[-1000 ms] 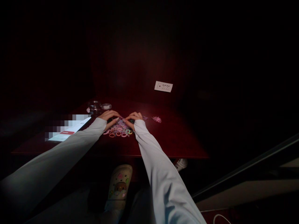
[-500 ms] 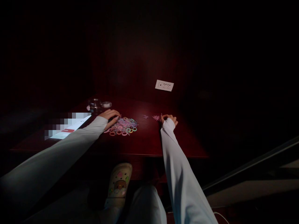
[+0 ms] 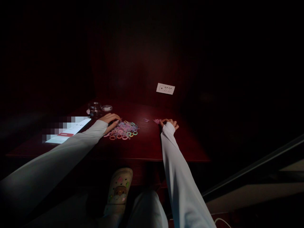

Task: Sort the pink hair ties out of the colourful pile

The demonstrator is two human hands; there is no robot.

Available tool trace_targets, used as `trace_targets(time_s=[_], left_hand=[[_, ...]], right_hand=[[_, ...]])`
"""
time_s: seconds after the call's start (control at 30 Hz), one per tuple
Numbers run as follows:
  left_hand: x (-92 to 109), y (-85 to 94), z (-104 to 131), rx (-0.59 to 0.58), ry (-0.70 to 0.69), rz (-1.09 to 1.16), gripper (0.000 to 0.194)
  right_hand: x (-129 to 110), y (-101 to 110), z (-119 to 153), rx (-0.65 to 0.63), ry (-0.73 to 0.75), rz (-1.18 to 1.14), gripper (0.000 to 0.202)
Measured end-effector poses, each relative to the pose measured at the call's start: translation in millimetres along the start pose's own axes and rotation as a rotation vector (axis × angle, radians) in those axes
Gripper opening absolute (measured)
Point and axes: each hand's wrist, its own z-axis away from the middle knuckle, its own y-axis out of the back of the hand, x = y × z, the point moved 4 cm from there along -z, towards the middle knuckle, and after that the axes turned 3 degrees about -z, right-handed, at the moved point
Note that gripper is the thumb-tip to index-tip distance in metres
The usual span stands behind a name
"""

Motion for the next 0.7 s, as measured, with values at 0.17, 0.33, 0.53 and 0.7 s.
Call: trace_targets(time_s=[0.17, 0.33, 0.53, 0.7], left_hand=[[0.5, 0.4, 0.2, 0.006, -0.002, -0.003, 0.029], [0.9, 0.0, 0.2, 0.002, 0.001, 0.017, 0.030], [0.4, -0.2, -0.3, -0.008, 0.006, 0.030, 0.031], [-0.6, -1.2, -0.2, -0.014, -0.009, 0.045, 0.030]], right_hand=[[4.4, 1.7, -1.3, 0.049, -0.049, -0.086, 0.034], [8.4, -3.1, -5.7, 0.036, -0.041, -0.204, 0.045], [-6.3, -19.3, -5.1, -0.099, 0.125, -0.166, 0.047], [-8.0, -18.6, 0.1, -0.134, 0.117, -0.129, 0.050]])
